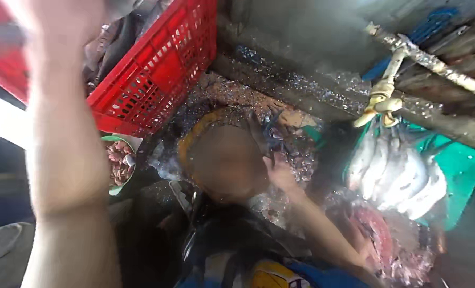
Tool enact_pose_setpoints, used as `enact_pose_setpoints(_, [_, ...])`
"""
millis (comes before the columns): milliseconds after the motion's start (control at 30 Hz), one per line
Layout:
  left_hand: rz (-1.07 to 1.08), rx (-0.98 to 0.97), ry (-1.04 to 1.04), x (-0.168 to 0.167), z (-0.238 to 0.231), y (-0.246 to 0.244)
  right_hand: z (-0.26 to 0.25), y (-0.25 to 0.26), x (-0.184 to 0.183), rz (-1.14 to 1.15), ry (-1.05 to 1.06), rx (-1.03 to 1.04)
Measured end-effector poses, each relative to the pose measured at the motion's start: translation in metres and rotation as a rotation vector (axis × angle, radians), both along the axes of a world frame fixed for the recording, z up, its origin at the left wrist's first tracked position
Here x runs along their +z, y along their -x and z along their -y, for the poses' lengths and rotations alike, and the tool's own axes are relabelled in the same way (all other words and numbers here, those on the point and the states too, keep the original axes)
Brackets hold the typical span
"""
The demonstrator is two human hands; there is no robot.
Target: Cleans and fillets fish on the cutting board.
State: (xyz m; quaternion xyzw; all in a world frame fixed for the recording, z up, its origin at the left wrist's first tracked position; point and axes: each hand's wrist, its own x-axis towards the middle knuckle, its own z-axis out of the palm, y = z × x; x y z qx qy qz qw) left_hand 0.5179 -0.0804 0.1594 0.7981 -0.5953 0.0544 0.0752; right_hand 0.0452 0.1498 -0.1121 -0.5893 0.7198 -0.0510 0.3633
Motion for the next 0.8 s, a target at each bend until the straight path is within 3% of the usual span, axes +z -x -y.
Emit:
enact_pose_setpoints(100, [0.078,-0.342,-0.095,0.032,-0.095,0.052,-0.007,0.025,0.006,0.194,0.056,-0.173])
enact_pose_setpoints(167, [0.236,-0.597,-0.273,0.021,-0.132,0.12,-0.01,0.026,0.011,0.336,-0.073,-0.346])
enact_pose_setpoints(233, [0.317,-0.895,-0.441,-0.044,-0.149,0.168,-0.011,0.018,0.005,0.445,-0.121,-0.497])
enact_pose_setpoints(300, [0.327,-1.171,-0.576,-0.138,-0.154,0.198,-0.021,0.01,-0.002,0.538,-0.119,-0.527])
enact_pose_setpoints(367, [0.17,-1.332,-0.593,-0.231,-0.16,0.208,-0.035,0.002,-0.002,0.583,-0.069,-0.495])
enact_pose_setpoints(433, [-0.118,-1.26,-0.574,-0.287,-0.179,0.206,-0.054,0.001,0.002,0.54,-0.02,-0.439])
enact_pose_setpoints(500, [-0.444,-1.098,-0.382,-0.32,-0.206,0.206,-0.072,0.001,0.004,0.473,-0.081,-0.398])
enact_pose_setpoints(533, [-0.493,-1.02,-0.285,-0.334,-0.219,0.206,-0.083,-0.002,0.002,0.451,-0.133,-0.392])
enact_pose_setpoints(667, [-0.481,-0.708,-0.223,-0.361,-0.23,0.203,-0.119,-0.023,-0.006,0.518,-0.276,-0.299])
enact_pose_setpoints(800, [-0.562,-0.61,-0.206,-0.368,-0.225,0.2,-0.132,-0.055,-0.011,0.522,-0.274,-0.244])
